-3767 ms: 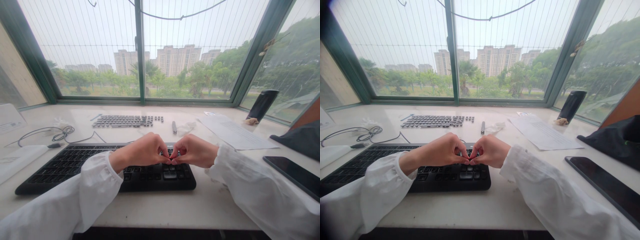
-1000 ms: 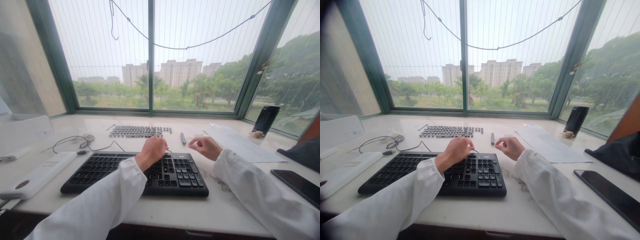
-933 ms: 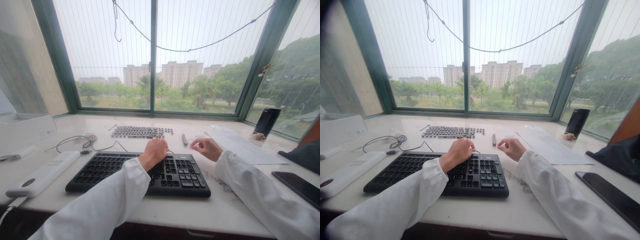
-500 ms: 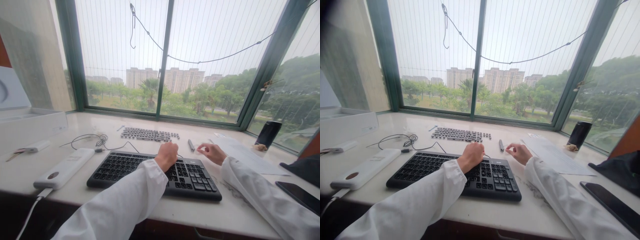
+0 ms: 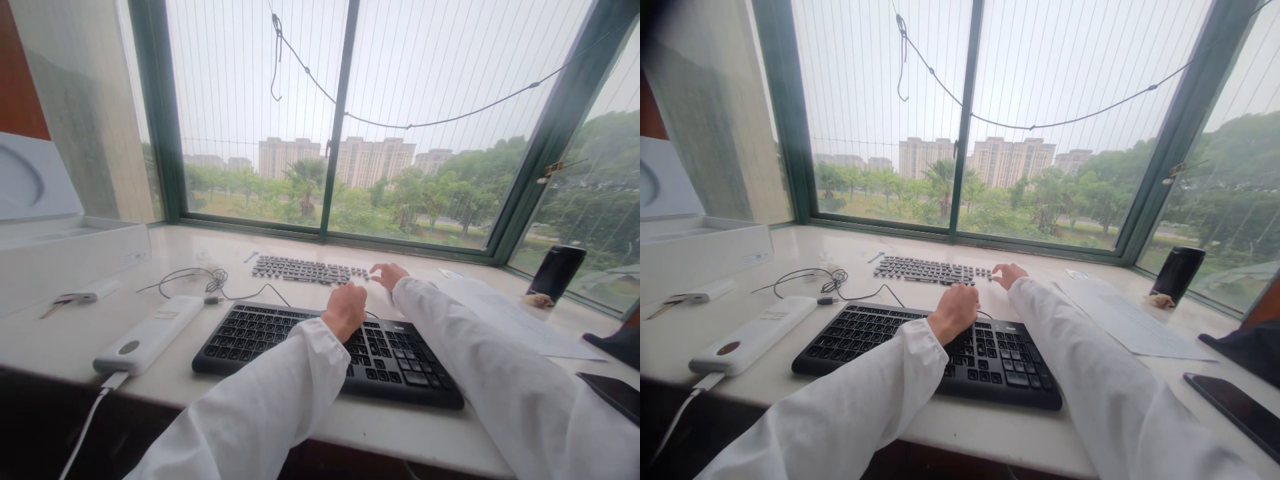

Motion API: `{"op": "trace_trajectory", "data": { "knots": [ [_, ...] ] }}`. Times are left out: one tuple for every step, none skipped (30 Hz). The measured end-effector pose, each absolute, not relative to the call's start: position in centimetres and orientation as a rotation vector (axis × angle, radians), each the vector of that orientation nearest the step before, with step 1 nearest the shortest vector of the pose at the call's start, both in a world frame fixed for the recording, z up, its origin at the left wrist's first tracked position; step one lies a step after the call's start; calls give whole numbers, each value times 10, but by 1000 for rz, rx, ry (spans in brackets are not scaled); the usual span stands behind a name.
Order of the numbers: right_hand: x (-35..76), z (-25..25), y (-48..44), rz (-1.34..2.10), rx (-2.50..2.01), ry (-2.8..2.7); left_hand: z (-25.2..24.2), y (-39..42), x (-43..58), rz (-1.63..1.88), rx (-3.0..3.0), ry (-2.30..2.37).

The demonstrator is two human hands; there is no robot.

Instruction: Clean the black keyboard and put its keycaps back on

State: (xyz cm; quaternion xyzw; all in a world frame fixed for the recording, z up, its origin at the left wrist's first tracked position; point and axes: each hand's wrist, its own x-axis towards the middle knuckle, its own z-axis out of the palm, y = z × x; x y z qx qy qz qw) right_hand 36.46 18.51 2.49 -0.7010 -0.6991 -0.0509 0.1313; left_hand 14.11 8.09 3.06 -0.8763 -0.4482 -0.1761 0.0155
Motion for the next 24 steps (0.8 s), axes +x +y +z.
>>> {"op": "trace_trajectory", "data": {
  "knots": [
    [363, 23, 189, -154, -2049, -2037, 31, 81, 141, -550, -2726, -1389],
    [361, 22, 193, -158, -2063, -2042, 31, 81, 141, -552, -2725, -1385],
    [360, 21, 196, -159, -2077, -2048, 31, 81, 141, -553, -2724, -1381],
    [359, 19, 199, -159, -2092, -2052, 31, 81, 141, -554, -2722, -1376],
    [359, 18, 201, -157, -2107, -2055, 31, 80, 141, -556, -2720, -1372],
    [358, 16, 203, -153, -2124, -2057, 31, 80, 141, -558, -2717, -1367],
    [358, 15, 205, -148, -2141, -2060, 31, 80, 141, -561, -2714, -1363],
    [358, 14, 207, -142, -2156, -2064, 32, 79, 140, -563, -2711, -1359],
    [358, 12, 208, -136, -2168, -2068, 32, 79, 140, -565, -2708, -1355],
    [357, 12, 208, -128, -2177, -2072, 33, 78, 140, -566, -2705, -1352],
    [357, 11, 209, -121, -2183, -2076, 33, 78, 140, -567, -2703, -1348],
    [356, 11, 209, -113, -2185, -2078, 34, 77, 140, -566, -2700, -1345],
    [355, 12, 209, -106, -2183, -2079, 34, 77, 140, -566, -2698, -1343],
    [354, 13, 208, -100, -2176, -2078, 35, 76, 140, -565, -2696, -1341],
    [353, 15, 206, -95, -2163, -2076, 35, 76, 139, -564, -2694, -1343],
    [352, 18, 204, -93, -2143, -2072, 35, 75, 139, -564, -2691, -1346],
    [351, 21, 201, -91, -2116, -2069, 36, 75, 139, -565, -2687, -1351],
    [350, 25, 196, -88, -2083, -2068, 36, 75, 139, -569, -2683, -1355],
    [350, 30, 190, -82, -2043, -2072, 36, 74, 139, -576, -2680, -1357],
    [351, 35, 183, -71, -2000, -2081, 36, 74, 139, -585, -2679, -1355],
    [352, 41, 174, -54, -1954, -2096, 36, 74, 139, -597, -2678, -1351],
    [354, 47, 164, -30, -1909, -2117, 36, 74, 139, -609, -2679, -1344],
    [357, 52, 153, -4, -1868, -2137, 37, 74, 139, -621, -2680, -1337],
    [361, 58, 142, 24, -1835, -2157, 37, 74, 139, -631, -2683, -1330]
  ]
}}
